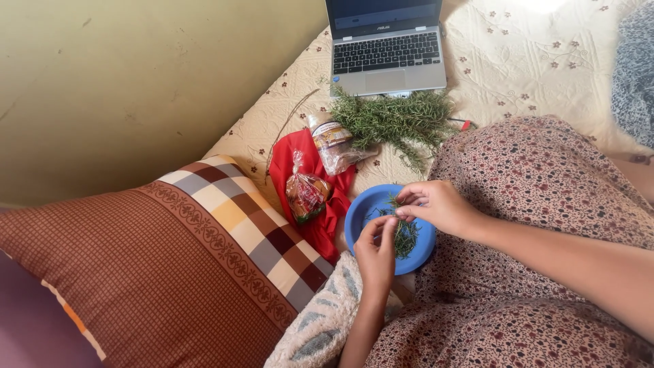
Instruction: A person is sitting on a mattress and picking individual leaves from herb stems, placing them into a small blue bowl.
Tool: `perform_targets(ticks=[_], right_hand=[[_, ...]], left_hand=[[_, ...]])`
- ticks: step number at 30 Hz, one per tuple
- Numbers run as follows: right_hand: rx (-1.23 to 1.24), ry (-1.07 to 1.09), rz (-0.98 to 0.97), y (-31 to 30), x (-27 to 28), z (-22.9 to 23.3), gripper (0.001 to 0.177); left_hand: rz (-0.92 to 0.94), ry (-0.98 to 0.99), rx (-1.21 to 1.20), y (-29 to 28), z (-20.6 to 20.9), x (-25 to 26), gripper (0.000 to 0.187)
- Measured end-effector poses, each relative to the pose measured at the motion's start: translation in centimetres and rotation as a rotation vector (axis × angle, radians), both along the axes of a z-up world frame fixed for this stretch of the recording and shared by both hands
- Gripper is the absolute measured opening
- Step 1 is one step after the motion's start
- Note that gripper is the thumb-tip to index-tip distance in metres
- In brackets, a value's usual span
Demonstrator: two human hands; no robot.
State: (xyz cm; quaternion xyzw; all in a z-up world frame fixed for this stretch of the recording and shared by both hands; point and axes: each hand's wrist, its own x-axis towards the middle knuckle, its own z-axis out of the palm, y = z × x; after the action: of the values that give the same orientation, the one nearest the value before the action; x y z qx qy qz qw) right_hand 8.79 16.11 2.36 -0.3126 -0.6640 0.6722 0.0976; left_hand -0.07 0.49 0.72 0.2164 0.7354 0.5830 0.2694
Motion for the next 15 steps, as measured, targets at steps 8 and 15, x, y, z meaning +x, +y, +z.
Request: perform_targets(ticks=[8, 15], right_hand=[[0.014, -0.004, 0.029, -0.1, 0.0, 0.4, 0.027], [-0.024, 0.005, 0.041, 0.2, 0.0, 0.6, 0.024]], left_hand=[[-0.006, -0.058, -0.042, 0.1, -0.7, 0.2, 0.011], [0.071, -0.335, 0.092, 0.0, -2.1, -0.2, 0.013]])
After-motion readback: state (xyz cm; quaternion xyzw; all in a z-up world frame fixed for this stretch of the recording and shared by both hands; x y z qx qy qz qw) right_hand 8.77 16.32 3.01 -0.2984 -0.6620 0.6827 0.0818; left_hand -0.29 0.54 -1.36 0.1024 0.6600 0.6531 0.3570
